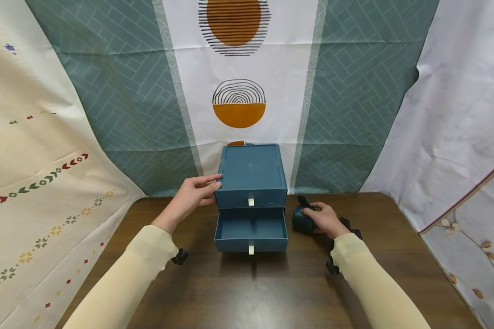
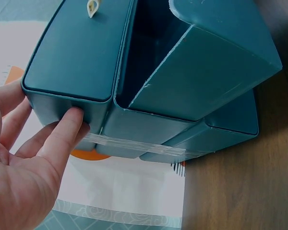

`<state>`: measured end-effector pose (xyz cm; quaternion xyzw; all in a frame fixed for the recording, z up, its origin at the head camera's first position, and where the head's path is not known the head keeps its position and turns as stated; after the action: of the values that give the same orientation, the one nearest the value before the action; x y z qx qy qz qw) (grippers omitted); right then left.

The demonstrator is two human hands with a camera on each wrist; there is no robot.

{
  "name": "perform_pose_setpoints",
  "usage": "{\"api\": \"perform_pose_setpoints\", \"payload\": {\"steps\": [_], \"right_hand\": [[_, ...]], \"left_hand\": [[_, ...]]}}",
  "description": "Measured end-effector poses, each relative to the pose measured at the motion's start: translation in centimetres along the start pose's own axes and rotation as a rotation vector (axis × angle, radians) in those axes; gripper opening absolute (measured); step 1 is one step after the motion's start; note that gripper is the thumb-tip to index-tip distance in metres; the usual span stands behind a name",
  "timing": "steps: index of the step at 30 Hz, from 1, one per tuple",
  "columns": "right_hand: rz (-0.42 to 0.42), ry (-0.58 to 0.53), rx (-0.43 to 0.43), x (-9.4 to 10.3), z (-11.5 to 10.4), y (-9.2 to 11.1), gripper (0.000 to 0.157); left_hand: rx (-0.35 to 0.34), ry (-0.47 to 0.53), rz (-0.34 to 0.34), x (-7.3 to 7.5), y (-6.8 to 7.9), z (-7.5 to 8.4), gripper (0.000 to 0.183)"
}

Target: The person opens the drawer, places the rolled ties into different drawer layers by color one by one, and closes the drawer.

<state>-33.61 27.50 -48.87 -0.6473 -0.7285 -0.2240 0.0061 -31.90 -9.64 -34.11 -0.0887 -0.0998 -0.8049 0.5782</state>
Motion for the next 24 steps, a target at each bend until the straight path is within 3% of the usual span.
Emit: {"api": "perform_pose_setpoints", "payload": {"steps": [6, 14, 24], "right_hand": [[0.020, -0.015, 0.030, 0.6, -0.4, 0.4, 0.069], [0.073, -0.024, 0.070, 2.1, -1.5, 2.0, 0.079], [0.148, -0.127, 0.159, 3.5, -5.5, 4.6, 0.079]], "left_hand": [[-0.019, -0.013, 0.032, 0.2, -1.0, -1.3, 0.041], [-0.033, -0.033, 0.050, 0.2, -1.0, -1.5, 0.040], [-0.031, -0.040, 0.048, 0.1, -1.2, -1.5, 0.041]]}}
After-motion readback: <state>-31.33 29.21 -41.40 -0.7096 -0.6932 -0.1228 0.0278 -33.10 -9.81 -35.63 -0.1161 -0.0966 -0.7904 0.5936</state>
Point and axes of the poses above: each hand's wrist, its own y-axis away from the middle knuckle, its own x-axis out of the back of the hand, z = x × y, the point moved 6 cm from there along -y, towards the middle knuckle, and after that the axes turned 5 degrees about -y, right-handed, at the moved point
